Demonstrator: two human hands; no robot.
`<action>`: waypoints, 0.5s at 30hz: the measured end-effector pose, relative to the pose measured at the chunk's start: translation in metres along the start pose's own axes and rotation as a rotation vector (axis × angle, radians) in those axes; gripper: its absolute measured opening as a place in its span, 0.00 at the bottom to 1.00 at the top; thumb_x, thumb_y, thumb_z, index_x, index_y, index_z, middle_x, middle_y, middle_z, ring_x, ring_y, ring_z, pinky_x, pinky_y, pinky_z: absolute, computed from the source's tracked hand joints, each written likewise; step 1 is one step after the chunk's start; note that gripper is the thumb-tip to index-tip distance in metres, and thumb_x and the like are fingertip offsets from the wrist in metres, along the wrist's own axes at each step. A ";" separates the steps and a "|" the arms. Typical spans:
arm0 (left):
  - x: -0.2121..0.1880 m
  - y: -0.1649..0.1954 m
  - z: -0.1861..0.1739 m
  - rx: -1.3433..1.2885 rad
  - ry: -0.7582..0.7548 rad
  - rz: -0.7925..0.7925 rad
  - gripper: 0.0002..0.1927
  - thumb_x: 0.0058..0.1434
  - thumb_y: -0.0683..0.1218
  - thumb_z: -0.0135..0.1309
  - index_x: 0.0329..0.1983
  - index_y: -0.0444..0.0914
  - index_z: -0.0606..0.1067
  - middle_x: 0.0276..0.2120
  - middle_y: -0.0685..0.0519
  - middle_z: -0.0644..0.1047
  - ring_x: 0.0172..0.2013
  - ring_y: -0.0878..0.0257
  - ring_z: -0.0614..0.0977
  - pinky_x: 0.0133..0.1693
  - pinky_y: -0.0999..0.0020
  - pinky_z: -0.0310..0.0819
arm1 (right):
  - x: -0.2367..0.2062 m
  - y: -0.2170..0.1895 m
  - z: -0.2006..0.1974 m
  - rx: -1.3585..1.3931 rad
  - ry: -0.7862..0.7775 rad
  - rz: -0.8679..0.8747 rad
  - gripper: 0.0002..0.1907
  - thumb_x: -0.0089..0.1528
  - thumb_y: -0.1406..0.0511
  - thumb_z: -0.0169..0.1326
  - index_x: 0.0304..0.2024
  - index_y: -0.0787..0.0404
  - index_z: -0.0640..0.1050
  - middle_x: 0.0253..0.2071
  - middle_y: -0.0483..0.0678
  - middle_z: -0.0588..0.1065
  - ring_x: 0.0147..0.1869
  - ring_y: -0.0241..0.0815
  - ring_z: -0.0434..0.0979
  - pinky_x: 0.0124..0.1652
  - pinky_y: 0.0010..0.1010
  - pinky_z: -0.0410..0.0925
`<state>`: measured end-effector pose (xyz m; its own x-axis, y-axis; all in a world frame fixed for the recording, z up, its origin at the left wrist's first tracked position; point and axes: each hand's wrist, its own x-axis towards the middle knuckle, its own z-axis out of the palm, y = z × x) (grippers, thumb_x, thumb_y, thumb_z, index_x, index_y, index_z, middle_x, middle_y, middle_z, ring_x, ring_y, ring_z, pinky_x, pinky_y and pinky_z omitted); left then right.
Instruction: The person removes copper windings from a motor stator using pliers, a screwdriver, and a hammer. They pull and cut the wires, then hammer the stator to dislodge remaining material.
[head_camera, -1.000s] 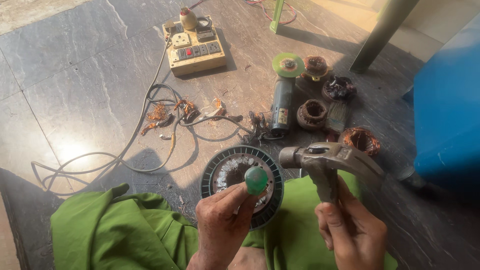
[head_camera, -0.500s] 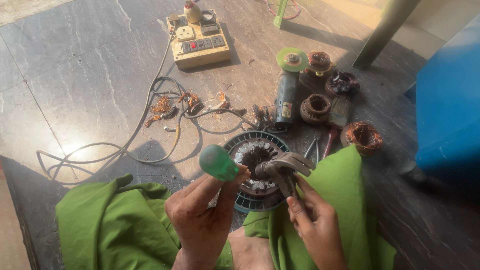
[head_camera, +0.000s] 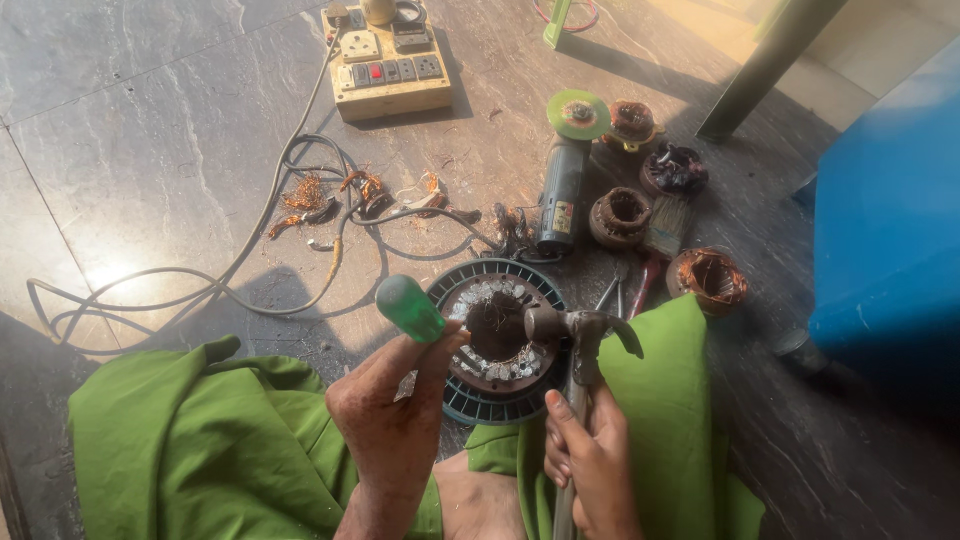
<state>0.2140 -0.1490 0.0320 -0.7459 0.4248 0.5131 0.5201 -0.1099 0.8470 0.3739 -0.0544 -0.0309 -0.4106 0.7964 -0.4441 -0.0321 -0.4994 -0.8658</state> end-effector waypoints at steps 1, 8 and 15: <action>0.000 0.000 0.000 0.013 -0.002 0.011 0.09 0.59 0.36 0.63 0.43 0.35 0.83 0.36 0.51 0.86 0.36 0.66 0.89 0.39 0.73 0.82 | -0.002 0.002 0.003 0.009 0.004 0.007 0.23 0.60 0.67 0.54 0.59 0.53 0.69 0.17 0.41 0.60 0.11 0.29 0.54 0.11 0.24 0.51; 0.004 0.010 -0.009 0.041 0.025 0.103 0.09 0.62 0.35 0.62 0.46 0.34 0.81 0.37 0.49 0.86 0.38 0.66 0.89 0.40 0.73 0.83 | -0.010 0.006 0.029 0.057 -0.084 0.030 0.24 0.61 0.67 0.55 0.60 0.56 0.69 0.18 0.41 0.61 0.12 0.28 0.54 0.12 0.22 0.51; 0.013 0.013 -0.013 0.046 -0.077 -0.007 0.08 0.60 0.36 0.62 0.43 0.34 0.83 0.32 0.51 0.86 0.31 0.66 0.86 0.33 0.73 0.79 | 0.006 0.005 0.036 0.089 -0.234 0.078 0.16 0.63 0.66 0.55 0.52 0.62 0.68 0.19 0.41 0.62 0.13 0.28 0.55 0.13 0.22 0.51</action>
<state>0.2061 -0.1565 0.0513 -0.7162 0.4939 0.4931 0.5344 -0.0662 0.8426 0.3384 -0.0641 -0.0296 -0.6146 0.6588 -0.4338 -0.0677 -0.5920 -0.8031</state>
